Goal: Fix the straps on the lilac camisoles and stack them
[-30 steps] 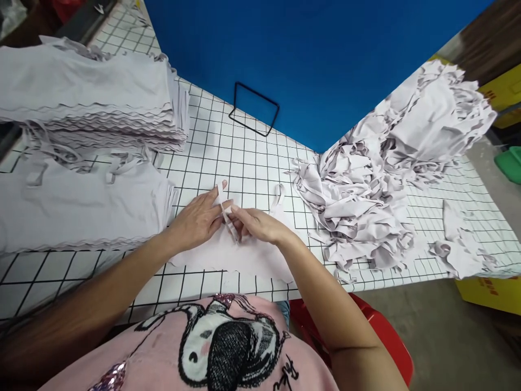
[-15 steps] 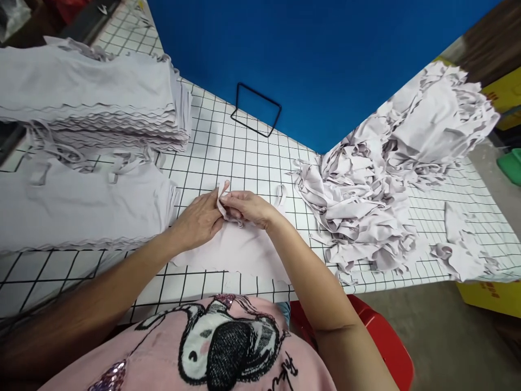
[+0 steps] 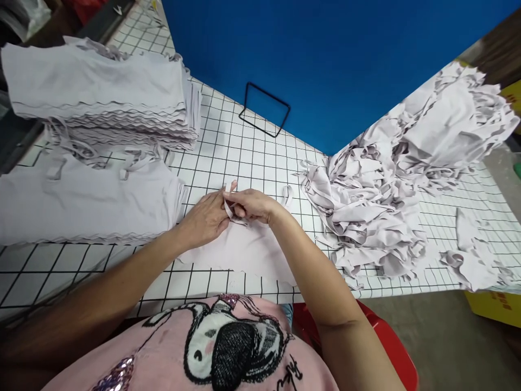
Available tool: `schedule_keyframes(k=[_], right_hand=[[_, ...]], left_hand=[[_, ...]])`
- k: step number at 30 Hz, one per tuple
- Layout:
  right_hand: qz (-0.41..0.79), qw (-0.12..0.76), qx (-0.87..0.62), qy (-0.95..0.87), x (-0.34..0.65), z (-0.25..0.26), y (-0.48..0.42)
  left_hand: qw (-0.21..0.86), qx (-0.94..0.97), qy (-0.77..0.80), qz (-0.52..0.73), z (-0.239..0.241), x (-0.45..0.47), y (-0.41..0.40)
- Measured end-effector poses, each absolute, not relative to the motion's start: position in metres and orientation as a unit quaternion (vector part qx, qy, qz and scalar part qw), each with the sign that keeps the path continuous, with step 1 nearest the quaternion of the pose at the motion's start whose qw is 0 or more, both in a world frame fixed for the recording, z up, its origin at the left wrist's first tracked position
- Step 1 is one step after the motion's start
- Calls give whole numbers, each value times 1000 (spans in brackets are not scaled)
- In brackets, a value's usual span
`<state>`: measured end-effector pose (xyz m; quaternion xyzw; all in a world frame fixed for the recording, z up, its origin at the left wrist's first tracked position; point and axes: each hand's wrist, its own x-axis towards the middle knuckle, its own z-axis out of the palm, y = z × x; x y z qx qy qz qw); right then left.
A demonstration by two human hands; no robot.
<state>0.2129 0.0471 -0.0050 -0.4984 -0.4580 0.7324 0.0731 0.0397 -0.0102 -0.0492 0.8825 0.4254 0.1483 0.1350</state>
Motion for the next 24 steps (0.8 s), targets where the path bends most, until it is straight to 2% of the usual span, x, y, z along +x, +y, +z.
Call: schedule_keyframes(k=[3, 10, 18, 24], right_hand=[[741, 52, -468, -478, 211, -10, 54], [738, 109, -422, -514, 213, -5, 42], [699, 19, -341, -628, 265, 4, 11], [687, 42, -314, -654, 282, 5, 4]], left_hand=[[139, 875, 436, 161, -51, 40, -10], [158, 864, 447, 171, -52, 40, -10], [148, 869, 422, 211, -60, 37, -7], [132, 865, 432, 218, -58, 38, -6]])
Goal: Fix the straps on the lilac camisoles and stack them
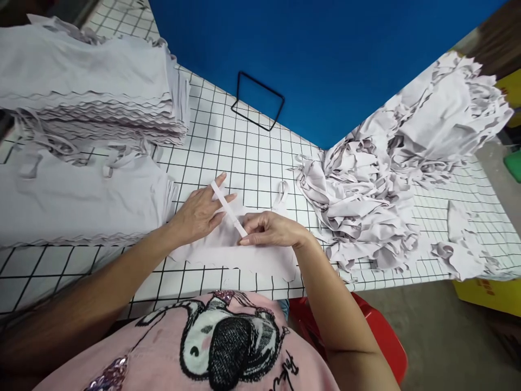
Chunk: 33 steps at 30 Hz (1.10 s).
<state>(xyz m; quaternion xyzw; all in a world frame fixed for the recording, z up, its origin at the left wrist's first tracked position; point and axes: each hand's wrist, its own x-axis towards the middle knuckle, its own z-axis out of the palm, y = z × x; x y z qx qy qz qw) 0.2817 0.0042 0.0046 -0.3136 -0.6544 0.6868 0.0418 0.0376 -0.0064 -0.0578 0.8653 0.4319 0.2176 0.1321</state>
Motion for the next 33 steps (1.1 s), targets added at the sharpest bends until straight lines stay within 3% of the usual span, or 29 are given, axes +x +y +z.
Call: schedule_keyframes(k=[4, 8, 15, 19, 33], right_hand=[[696, 131, -374, -599, 273, -2, 6], [661, 238, -456, -547, 254, -15, 10], [622, 343, -472, -522, 230, -30, 13], [603, 360, -469, -536, 226, -35, 9], [570, 359, -505, -540, 231, -29, 9]], left_hand=[[205, 851, 430, 220, -52, 30, -2], [274, 796, 435, 321, -45, 24, 1], [378, 715, 440, 389, -31, 34, -7], [446, 649, 474, 394, -30, 44, -11], [462, 635, 471, 400, -28, 42, -11]])
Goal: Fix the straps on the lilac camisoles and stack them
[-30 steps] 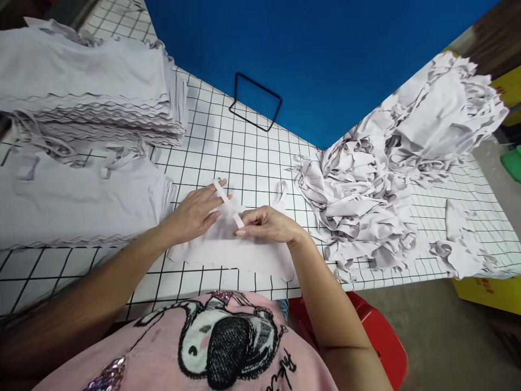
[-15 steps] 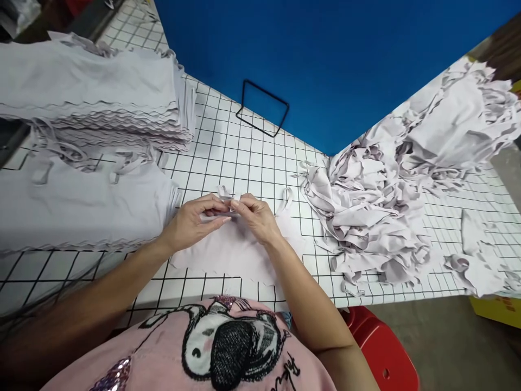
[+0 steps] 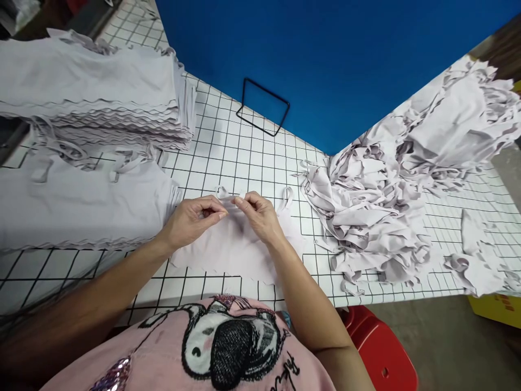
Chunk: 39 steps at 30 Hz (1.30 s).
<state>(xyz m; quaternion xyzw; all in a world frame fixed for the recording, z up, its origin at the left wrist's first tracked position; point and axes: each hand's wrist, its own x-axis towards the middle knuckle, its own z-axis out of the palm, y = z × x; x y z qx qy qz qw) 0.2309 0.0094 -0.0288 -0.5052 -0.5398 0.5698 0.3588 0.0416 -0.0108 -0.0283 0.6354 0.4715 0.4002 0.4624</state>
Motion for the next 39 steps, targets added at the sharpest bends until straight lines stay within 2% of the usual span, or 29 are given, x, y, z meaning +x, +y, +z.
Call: schedule_keyframes(k=[4, 9, 15, 22, 26, 29, 33, 35, 39], right_hand=[[535, 382, -493, -570, 230, -27, 9], [557, 398, -452, -572, 221, -30, 2], [564, 362, -447, -592, 219, -31, 4], [555, 388, -444, -587, 215, -31, 0], [534, 363, -441, -624, 219, -30, -1], [477, 364, -467, -650, 225, -29, 0], [262, 401, -530, -700, 232, -22, 2], [238, 361, -475, -766, 232, -18, 3], [306, 251, -385, -834, 229, -18, 3]], left_hand=[[460, 630, 485, 396, -27, 46, -13], [470, 606, 483, 422, -27, 49, -16], [489, 587, 475, 437, -29, 50, -19], [497, 565, 494, 436, -29, 50, -19], [489, 566, 480, 458, -31, 48, -16], [456, 603, 479, 447, -30, 46, -15], [380, 687, 462, 413, -28, 43, -15], [352, 720, 454, 389, -28, 41, -15], [318, 754, 453, 353, -31, 39, -14]])
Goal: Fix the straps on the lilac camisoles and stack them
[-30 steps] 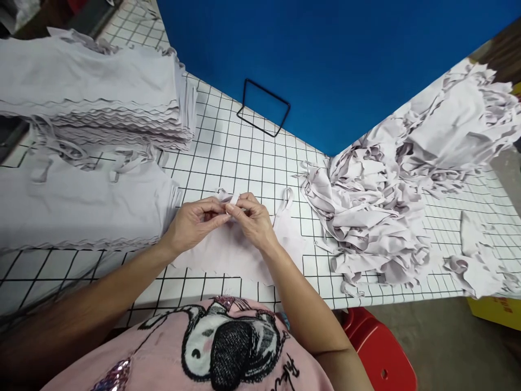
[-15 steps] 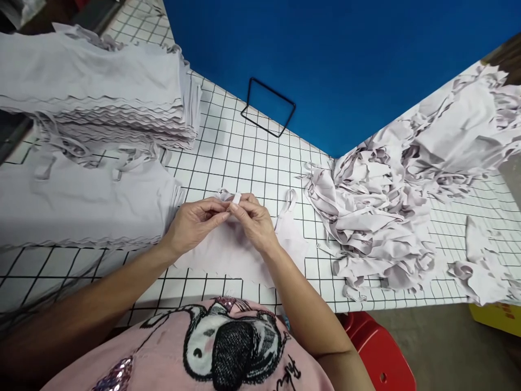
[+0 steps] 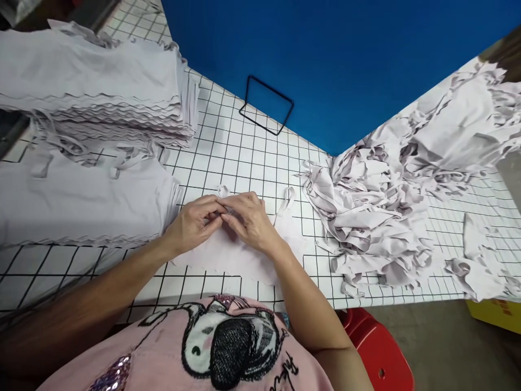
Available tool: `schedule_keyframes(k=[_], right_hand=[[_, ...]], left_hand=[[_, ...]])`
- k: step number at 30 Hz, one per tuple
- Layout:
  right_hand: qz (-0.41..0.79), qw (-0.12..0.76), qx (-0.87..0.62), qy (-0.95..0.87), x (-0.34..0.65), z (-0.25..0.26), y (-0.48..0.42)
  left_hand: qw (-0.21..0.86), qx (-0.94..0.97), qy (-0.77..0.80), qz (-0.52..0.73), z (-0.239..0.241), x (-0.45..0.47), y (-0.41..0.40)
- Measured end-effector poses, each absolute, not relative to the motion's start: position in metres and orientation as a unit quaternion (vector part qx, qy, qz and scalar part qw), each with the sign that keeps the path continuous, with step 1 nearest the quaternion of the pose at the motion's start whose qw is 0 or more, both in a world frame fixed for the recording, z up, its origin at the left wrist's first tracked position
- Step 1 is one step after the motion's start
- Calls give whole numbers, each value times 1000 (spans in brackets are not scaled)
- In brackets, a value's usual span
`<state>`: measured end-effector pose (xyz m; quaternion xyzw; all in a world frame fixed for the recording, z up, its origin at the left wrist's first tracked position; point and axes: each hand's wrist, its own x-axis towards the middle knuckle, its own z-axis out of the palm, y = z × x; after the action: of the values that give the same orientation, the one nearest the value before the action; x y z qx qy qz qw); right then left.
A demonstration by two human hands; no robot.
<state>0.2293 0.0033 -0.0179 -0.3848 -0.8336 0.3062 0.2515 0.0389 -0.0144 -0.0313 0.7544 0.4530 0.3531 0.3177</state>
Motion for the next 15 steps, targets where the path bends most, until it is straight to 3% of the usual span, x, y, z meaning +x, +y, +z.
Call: schedule_keyframes(k=[5, 11, 15], right_hand=[[314, 236, -417, -820, 235, -22, 4], [332, 241, -441, -798, 240, -25, 4], [353, 242, -453, -782, 238, -29, 3]], left_hand=[[276, 779, 449, 339, -34, 38, -13], [188, 817, 496, 226, -40, 42, -17], [211, 809, 504, 216, -42, 43, -18]])
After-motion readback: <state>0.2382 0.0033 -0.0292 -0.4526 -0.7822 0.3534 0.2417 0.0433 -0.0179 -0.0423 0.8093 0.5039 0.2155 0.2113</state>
